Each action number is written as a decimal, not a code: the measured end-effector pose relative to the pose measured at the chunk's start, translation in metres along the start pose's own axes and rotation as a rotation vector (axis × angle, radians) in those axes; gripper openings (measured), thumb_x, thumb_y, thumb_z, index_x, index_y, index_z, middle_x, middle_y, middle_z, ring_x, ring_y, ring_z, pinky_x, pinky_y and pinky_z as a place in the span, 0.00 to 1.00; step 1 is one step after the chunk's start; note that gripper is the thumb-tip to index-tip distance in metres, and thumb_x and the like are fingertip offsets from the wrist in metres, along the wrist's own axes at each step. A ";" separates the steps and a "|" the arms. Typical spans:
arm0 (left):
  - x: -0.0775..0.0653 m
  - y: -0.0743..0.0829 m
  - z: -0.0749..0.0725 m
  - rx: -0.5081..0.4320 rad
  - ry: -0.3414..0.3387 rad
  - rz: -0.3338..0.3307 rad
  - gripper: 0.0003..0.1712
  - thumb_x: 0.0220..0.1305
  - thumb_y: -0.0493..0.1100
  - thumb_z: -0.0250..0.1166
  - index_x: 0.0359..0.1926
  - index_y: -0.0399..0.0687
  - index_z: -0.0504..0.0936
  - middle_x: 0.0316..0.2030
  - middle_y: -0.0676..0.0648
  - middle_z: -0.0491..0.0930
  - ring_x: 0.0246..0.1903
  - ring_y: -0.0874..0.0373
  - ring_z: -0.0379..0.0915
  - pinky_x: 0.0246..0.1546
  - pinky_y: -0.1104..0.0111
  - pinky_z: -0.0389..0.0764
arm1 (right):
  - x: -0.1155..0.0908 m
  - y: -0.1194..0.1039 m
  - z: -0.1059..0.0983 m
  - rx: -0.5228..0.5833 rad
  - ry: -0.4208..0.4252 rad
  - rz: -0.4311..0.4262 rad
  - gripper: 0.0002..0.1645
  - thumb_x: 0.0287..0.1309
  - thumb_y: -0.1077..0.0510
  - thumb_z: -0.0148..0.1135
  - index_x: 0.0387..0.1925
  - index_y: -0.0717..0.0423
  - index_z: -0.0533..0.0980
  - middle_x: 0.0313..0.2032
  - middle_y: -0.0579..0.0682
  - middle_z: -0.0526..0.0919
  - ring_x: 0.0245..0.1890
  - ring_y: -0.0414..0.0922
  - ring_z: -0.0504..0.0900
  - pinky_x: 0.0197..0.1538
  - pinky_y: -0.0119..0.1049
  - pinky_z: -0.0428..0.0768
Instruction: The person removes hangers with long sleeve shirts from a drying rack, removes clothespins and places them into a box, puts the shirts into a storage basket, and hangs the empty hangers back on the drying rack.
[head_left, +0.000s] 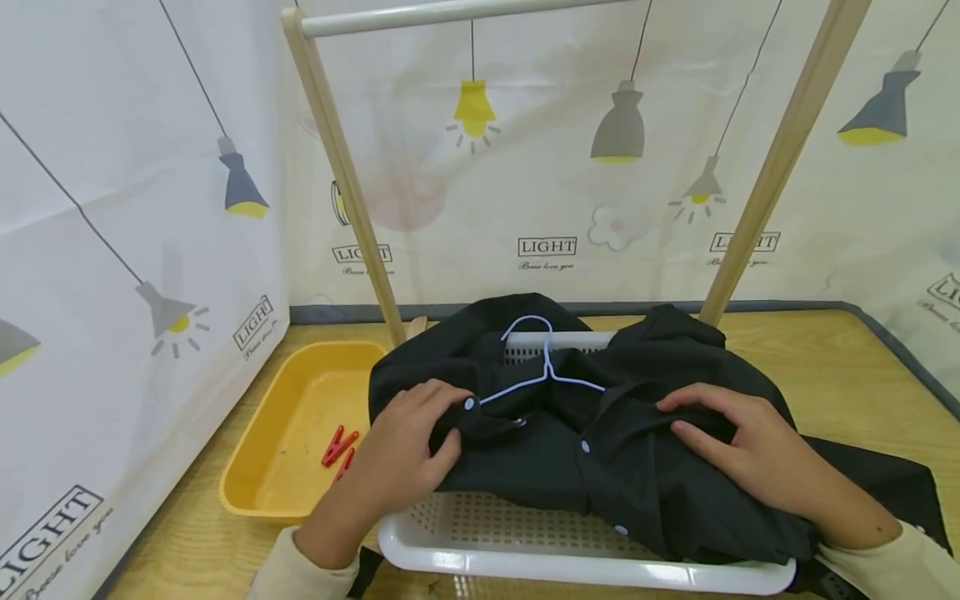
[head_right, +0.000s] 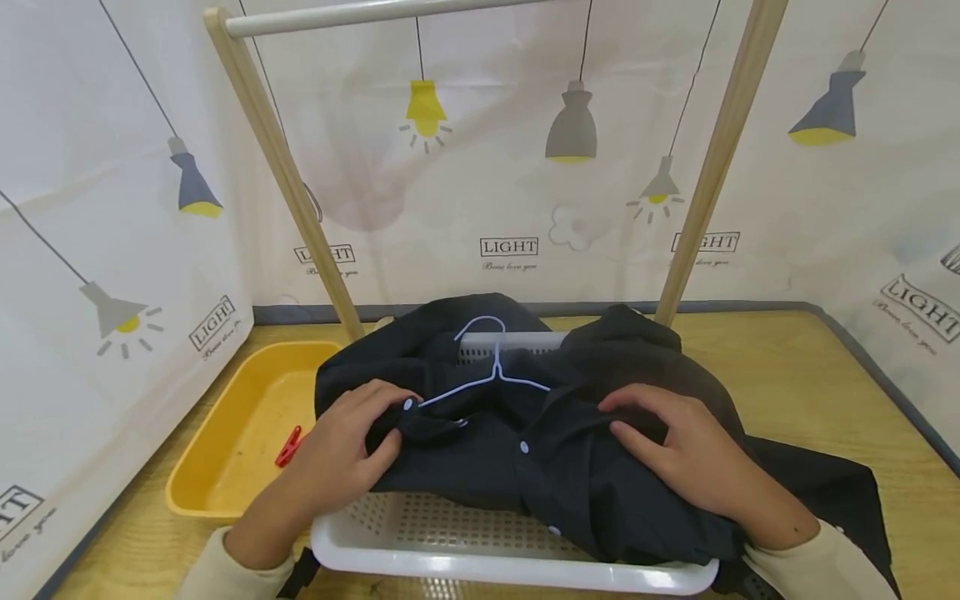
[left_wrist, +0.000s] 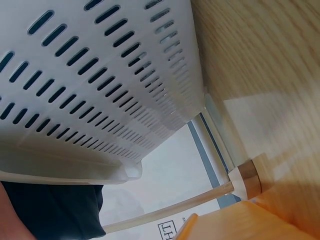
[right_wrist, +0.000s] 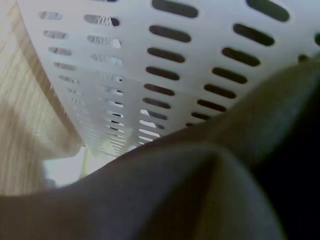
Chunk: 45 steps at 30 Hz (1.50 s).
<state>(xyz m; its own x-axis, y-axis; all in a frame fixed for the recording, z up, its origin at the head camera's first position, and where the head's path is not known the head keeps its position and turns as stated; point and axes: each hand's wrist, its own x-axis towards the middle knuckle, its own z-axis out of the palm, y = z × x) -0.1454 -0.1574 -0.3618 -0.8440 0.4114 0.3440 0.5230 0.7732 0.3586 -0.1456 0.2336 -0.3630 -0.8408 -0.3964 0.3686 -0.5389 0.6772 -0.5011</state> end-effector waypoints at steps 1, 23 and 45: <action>0.000 0.000 0.000 -0.001 0.001 -0.003 0.20 0.62 0.45 0.63 0.56 0.54 0.80 0.52 0.55 0.81 0.51 0.58 0.75 0.60 0.57 0.77 | 0.000 0.000 0.000 -0.005 0.002 -0.002 0.17 0.62 0.59 0.68 0.49 0.36 0.79 0.46 0.35 0.84 0.48 0.27 0.78 0.51 0.15 0.69; -0.001 -0.001 0.001 -0.035 0.074 -0.035 0.11 0.63 0.44 0.62 0.47 0.55 0.80 0.44 0.55 0.80 0.43 0.60 0.73 0.55 0.59 0.79 | 0.003 -0.001 0.000 -0.005 -0.005 -0.022 0.19 0.62 0.59 0.68 0.52 0.37 0.78 0.48 0.35 0.83 0.49 0.28 0.78 0.53 0.14 0.68; -0.003 -0.004 -0.002 0.072 0.168 0.024 0.08 0.61 0.44 0.62 0.42 0.56 0.82 0.39 0.55 0.82 0.37 0.59 0.74 0.42 0.64 0.78 | 0.000 0.004 0.002 -0.032 0.014 0.009 0.19 0.56 0.64 0.70 0.50 0.47 0.83 0.46 0.46 0.88 0.46 0.25 0.79 0.47 0.12 0.70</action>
<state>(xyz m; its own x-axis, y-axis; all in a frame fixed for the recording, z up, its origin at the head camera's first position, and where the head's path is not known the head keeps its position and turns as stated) -0.1444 -0.1629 -0.3625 -0.7968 0.3485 0.4936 0.5278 0.7992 0.2876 -0.1478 0.2355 -0.3668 -0.8446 -0.3818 0.3753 -0.5294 0.7003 -0.4789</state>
